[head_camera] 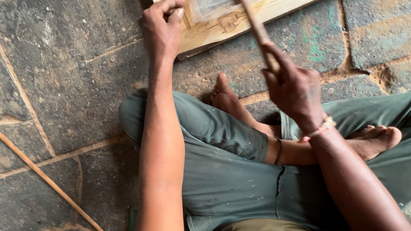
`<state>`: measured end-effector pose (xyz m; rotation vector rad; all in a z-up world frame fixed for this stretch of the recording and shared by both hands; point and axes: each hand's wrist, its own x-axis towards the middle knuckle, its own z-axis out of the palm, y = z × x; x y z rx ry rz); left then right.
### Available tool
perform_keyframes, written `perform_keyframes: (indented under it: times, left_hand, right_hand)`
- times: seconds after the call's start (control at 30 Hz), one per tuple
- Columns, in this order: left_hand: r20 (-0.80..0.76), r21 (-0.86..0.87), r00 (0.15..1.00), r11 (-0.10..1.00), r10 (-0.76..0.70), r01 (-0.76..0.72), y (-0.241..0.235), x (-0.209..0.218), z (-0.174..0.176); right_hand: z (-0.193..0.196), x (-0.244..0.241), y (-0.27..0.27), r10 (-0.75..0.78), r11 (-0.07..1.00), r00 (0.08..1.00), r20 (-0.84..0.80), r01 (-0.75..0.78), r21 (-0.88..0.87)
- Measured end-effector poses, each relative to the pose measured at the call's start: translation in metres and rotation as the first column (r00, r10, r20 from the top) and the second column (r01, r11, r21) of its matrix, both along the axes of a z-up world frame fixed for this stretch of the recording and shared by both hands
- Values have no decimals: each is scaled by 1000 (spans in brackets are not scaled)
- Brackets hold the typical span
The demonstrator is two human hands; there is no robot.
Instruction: The person hammers nails into a wooden frame to secure a mesh screen. They sit cross-legged on the floor, repeatedly pick up nails, position them along the frame, and strike them with a hammer.
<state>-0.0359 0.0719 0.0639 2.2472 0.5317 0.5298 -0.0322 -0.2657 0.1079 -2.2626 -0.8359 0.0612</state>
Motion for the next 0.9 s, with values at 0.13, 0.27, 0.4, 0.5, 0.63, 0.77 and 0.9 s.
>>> perform_keyframes:
  times: [0.13, 0.27, 0.4, 0.5, 0.63, 0.77, 0.9]
  left_hand:
    - [-91, -105, 996, 994, 18, -28, 2, 3, -11]
    - [69, -52, 991, 992, -111, 114, 3, 2, -23]
    - [-110, -51, 988, 993, -112, 107, 1, 11, -29]
    - [106, -56, 981, 984, -164, 171, -1, 11, -29]
    - [54, -113, 992, 987, -113, 119, -4, 7, -30]
    - [10, -56, 992, 990, -127, 127, -7, 10, -34]
    - [28, 160, 991, 979, -131, 125, -15, 10, -39]
  right_hand:
    - [2, -1, 34, 130, 986, 989, 67, -123, -109]
    - [2, -9, 38, 156, 979, 984, 85, -143, -143]
    - [-2, -12, 33, 151, 982, 987, 61, -142, -125]
    - [-4, -12, 31, 139, 982, 990, 28, -134, -131]
    - [-6, -12, 28, 143, 987, 990, 17, -142, -70]
    - [-7, -10, 27, 105, 992, 993, -50, -108, -61]
    - [-7, -8, 24, 94, 995, 992, -87, -96, -21]
